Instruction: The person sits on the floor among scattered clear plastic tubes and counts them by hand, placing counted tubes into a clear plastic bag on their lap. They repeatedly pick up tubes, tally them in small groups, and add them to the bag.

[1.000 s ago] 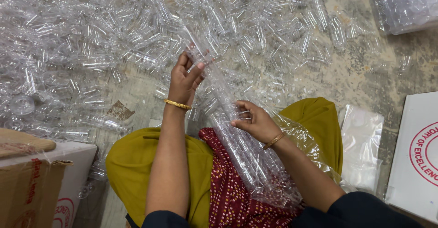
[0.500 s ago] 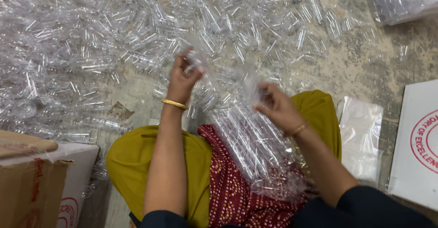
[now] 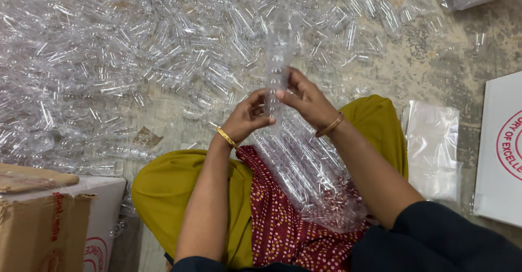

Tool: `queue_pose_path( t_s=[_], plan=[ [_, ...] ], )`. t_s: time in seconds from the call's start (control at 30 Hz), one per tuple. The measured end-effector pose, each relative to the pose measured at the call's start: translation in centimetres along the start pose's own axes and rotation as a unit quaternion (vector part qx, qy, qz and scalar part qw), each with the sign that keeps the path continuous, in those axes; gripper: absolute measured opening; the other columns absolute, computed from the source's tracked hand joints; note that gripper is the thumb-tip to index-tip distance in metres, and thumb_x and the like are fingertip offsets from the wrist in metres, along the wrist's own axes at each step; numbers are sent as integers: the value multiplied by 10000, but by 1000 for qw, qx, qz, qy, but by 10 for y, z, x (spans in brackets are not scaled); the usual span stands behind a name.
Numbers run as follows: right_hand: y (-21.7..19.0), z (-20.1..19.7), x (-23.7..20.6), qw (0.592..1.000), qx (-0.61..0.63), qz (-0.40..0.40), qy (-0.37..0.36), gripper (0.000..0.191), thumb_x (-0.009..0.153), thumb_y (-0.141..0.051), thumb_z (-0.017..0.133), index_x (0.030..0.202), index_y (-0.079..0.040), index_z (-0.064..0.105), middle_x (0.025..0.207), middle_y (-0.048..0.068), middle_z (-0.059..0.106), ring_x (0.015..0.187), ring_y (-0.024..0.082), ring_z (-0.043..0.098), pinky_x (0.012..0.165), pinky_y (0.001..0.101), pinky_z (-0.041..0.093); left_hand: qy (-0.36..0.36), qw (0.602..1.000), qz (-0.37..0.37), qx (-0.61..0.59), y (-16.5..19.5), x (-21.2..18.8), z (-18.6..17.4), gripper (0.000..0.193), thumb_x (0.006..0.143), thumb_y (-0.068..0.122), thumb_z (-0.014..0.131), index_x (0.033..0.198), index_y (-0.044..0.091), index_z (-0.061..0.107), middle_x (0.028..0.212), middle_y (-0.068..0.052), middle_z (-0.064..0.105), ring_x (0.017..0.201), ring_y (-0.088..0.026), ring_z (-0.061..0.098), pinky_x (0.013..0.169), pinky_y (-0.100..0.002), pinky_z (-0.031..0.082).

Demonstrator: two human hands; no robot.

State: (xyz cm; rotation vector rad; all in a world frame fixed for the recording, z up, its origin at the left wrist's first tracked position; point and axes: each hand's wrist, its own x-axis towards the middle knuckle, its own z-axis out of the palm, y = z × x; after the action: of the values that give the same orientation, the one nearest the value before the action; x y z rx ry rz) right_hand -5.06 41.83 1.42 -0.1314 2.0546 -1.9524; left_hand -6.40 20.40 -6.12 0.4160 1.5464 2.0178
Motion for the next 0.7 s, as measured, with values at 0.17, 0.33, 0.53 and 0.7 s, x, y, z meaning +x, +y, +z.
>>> queue_pose_path(
  t_s=[0.17,0.33,0.53,0.7],
  plan=[
    [29,26,-14,999,-44,-16,-3,1124,804,-336,830,1626,-164,83,1457,132,412,1319,264,475,1081,446,470,47,987,70,-140,2,3,-6,731,852,7,771,1483,48,406,1343,-74,585,1255,-199,594,1078,-356,520],
    [51,44,-22,975,-214,10,60,947,841,-308,741,1643,-152,263,1201,136,670,1046,235,707,955,398,558,91,982,95,-136,2,5,-12,688,903,3,757,1498,27,414,1391,-112,601,1300,-224,593,1127,-370,502],
    [31,37,-27,965,-258,1,43,799,902,-434,765,1532,-120,386,1016,65,720,991,146,651,837,322,523,185,960,114,-178,8,12,-26,624,897,-9,726,1432,94,423,1393,-93,584,1251,-222,619,997,-393,600],
    [37,36,-34,975,-167,127,72,488,931,-451,677,1292,-124,637,922,85,723,699,135,622,641,284,525,201,960,108,-163,6,12,-32,579,913,-16,710,1392,120,416,1396,-59,586,1243,-204,614,961,-397,613]
  ],
)
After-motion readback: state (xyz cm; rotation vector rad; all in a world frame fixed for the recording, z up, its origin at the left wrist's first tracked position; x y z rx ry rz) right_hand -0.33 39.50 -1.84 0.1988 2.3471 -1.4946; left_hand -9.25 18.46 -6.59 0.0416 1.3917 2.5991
